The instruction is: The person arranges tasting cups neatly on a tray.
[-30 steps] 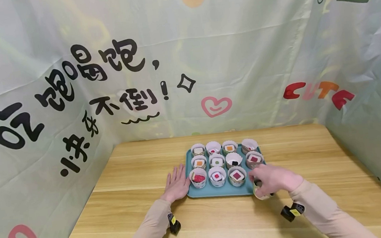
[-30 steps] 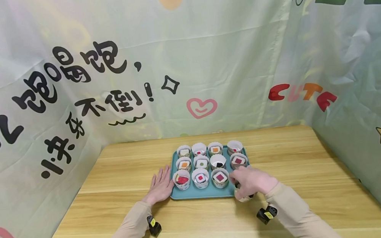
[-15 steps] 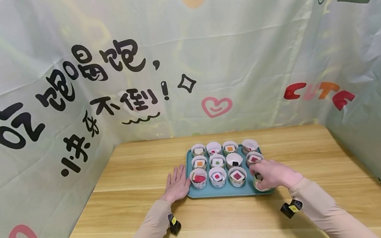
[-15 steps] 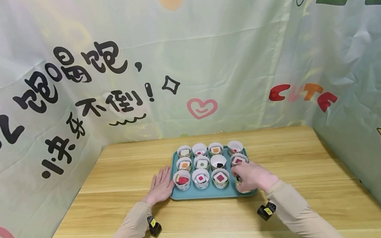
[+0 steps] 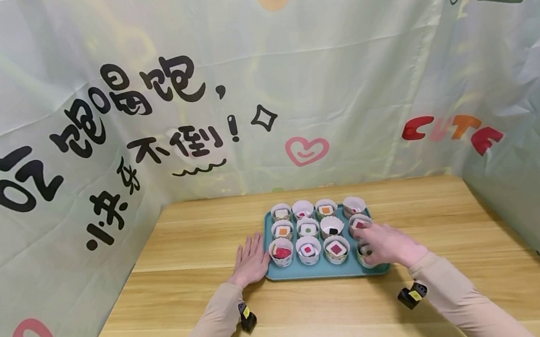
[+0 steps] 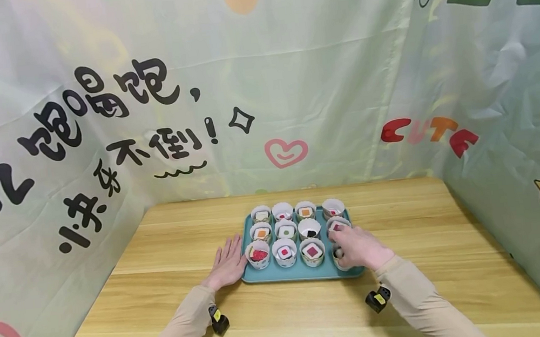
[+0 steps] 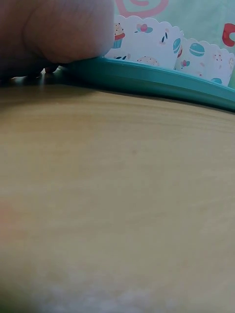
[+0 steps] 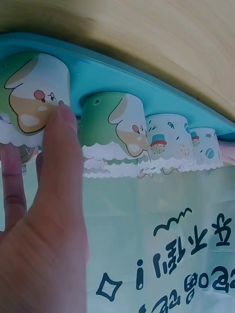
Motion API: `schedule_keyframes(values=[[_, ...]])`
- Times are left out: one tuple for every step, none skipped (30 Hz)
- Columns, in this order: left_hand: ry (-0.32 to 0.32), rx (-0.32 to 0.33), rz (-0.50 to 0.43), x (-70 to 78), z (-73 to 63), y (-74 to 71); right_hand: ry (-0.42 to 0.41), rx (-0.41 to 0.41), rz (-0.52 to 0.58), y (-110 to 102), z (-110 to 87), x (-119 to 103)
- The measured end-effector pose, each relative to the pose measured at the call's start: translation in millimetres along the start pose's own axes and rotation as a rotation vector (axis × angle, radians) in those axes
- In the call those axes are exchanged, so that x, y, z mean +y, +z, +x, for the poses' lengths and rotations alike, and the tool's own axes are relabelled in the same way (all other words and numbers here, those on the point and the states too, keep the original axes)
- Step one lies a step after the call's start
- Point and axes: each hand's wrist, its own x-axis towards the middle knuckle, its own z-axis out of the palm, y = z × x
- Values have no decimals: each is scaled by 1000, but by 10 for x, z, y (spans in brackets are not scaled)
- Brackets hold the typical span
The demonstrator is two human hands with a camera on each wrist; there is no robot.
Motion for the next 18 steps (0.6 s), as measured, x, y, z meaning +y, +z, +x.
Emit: schedule_keyframes(values=[[0,1,-3,5,-4,-4,-3,7,1,-2,-1,0],[-2,-4,-1,10,-5,-9,-5,14,3,-4,-3,-1],[-5,-10,3,12,-6,-13,-7,24,4,-5,-4,-1],[-3,-6,2,11,-6,-9,-8,34,7,-4,-5,-1],[-2,-4,0,6,-4,-4,-9,44,8,-4,-6,-2],[-2,-4,0,-1,-1,1,-8,53,8,-3,-7,-4],[-5,-5,5,-11,7,10,-7,62,5,-1,-6,-4],[-7,-7,8,-19,14,15,-5,68,5,3,-3,0],[-5,-3,5,-25,17,21,-4,75,5,6,1,4],[-2,3,-1,-30,21,26,-2,79,6,11,4,8],[-2,3,-3,-35,26,30,-1,83,6,14,7,12],[-2,3,-3,-39,30,33,-1,87,7,18,11,17],[-2,3,-3,-39,33,34,-1,91,8,19,13,21],[-3,3,-3,-39,33,37,-1,95,10,21,15,25],[-3,3,-3,-36,32,35,0,100,10,23,17,29],[-3,2,-3,-35,33,34,2,104,10,25,17,31],[-3,2,-3,-35,34,34,0,109,7,26,17,33],[-3,1,-3,-32,32,31,-2,112,5,26,17,34]])
